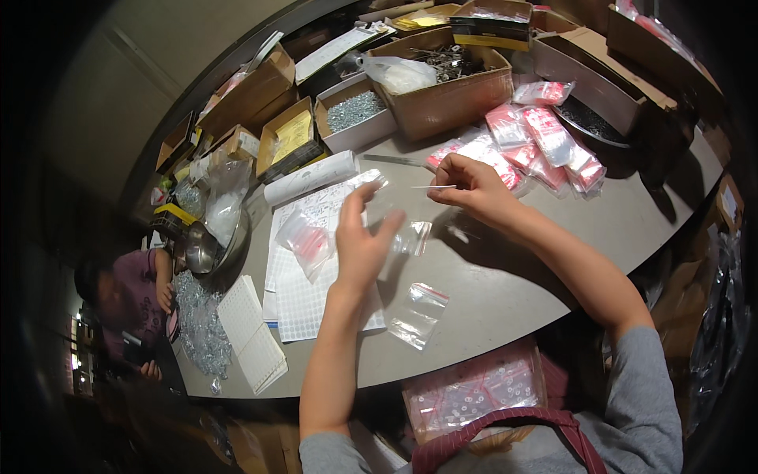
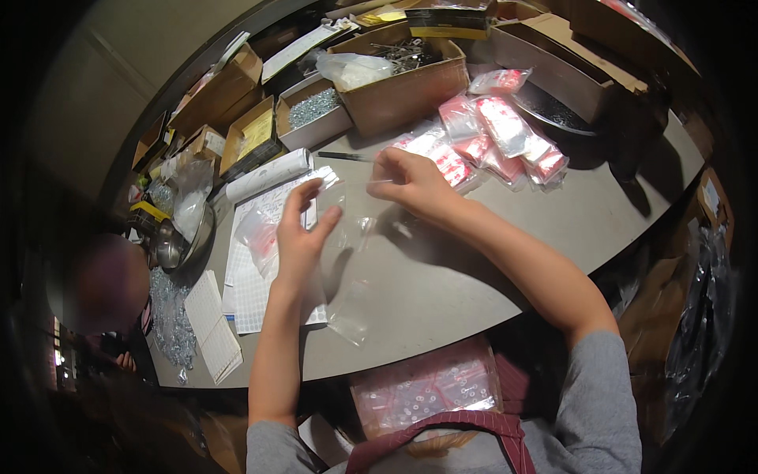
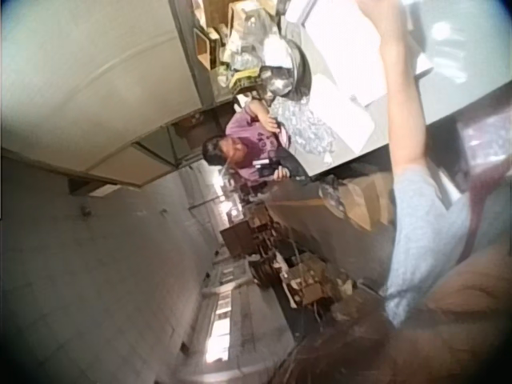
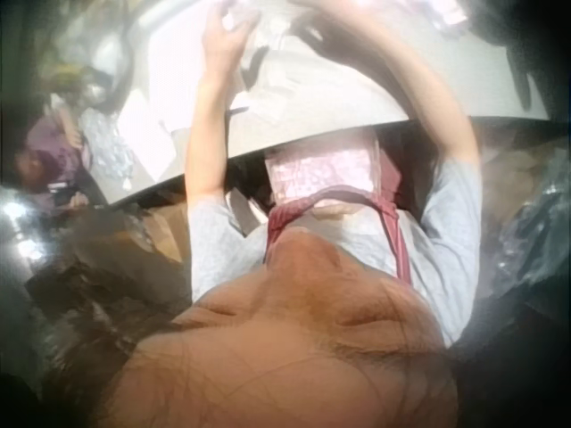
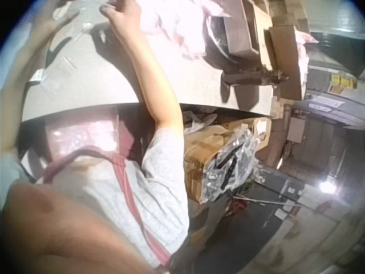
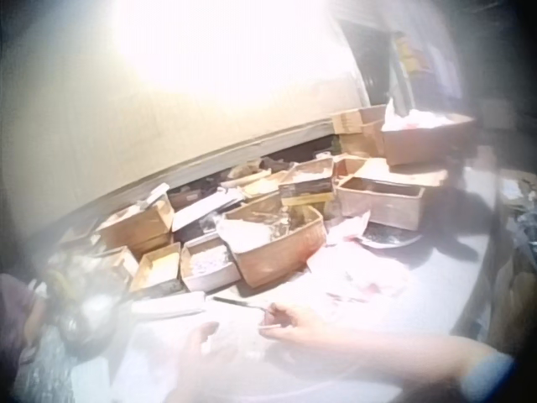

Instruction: The person packs small items into plastic bags and places them into a cardboard box. They then write on a piece of paper with a marker.

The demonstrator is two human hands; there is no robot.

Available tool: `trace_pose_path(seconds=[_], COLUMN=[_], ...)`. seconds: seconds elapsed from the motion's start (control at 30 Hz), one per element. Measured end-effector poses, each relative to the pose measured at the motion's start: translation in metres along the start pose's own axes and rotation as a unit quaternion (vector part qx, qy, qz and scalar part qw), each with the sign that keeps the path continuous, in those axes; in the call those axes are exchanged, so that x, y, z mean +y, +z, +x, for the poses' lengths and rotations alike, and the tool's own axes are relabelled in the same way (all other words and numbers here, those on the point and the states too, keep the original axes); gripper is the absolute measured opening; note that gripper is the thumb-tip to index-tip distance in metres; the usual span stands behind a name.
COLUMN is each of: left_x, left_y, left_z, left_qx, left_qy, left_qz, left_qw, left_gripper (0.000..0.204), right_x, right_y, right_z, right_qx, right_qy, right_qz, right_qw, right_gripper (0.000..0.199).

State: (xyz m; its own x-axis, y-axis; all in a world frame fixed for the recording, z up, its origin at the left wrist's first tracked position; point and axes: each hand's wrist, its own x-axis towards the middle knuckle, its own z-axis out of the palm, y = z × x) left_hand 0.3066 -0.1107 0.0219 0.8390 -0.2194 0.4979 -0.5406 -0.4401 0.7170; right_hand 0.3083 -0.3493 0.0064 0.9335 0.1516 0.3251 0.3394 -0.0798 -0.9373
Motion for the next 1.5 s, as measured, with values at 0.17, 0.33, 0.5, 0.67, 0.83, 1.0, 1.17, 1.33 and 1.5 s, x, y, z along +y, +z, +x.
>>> trace_pose_path(seconds=[0.17, 0.33, 0.5, 0.67, 0.83, 1.0, 1.17, 1.33, 1.5], left_x=[0.012, 0.01, 0.003, 0.011, 0.0, 0.032, 0.034, 0.032, 0.053], left_y=[0.006, -0.005, -0.036, -0.091, -0.116, -0.072, -0.071, -0.075, -0.086], left_z=[-0.004, -0.001, 0.006, 0.018, -0.014, -0.105, -0.161, -0.178, -0.203], left_qx=[-0.07, 0.013, 0.086, 0.229, 0.187, -0.048, 0.008, 0.074, 0.23], left_qy=[0.016, -0.08, -0.029, -0.052, -0.143, -0.07, -0.178, -0.141, 0.01], left_qz=[-0.01, -0.032, -0.034, -0.124, -0.026, 0.241, 0.308, 0.314, 0.255], left_qw=[0.997, 0.996, 0.995, 0.964, 0.972, 0.967, 0.935, 0.936, 0.939], left_gripper=[0.055, 0.047, 0.037, 0.027, 0.031, 0.083, 0.067, 0.052, 0.043], right_x=[-0.023, -0.032, -0.046, -0.043, -0.041, -0.046, -0.061, -0.039, -0.029], right_y=[0.006, -0.012, -0.023, -0.028, -0.022, -0.03, -0.021, 0.009, 0.044], right_z=[-0.009, -0.007, -0.011, -0.025, -0.02, -0.027, -0.033, -0.057, -0.073], right_qx=[-0.033, -0.015, -0.12, -0.107, -0.081, -0.038, -0.074, -0.291, -0.403], right_qy=[0.029, 0.103, 0.161, -0.027, -0.161, -0.224, -0.234, -0.332, -0.346], right_qz=[0.175, 0.197, 0.09, -0.316, -0.359, -0.369, -0.289, -0.228, -0.239], right_qw=[0.984, 0.975, 0.975, 0.942, 0.916, 0.901, 0.925, 0.867, 0.813], right_gripper=[0.021, 0.045, 0.059, 0.057, 0.05, 0.053, 0.056, 0.048, 0.03])
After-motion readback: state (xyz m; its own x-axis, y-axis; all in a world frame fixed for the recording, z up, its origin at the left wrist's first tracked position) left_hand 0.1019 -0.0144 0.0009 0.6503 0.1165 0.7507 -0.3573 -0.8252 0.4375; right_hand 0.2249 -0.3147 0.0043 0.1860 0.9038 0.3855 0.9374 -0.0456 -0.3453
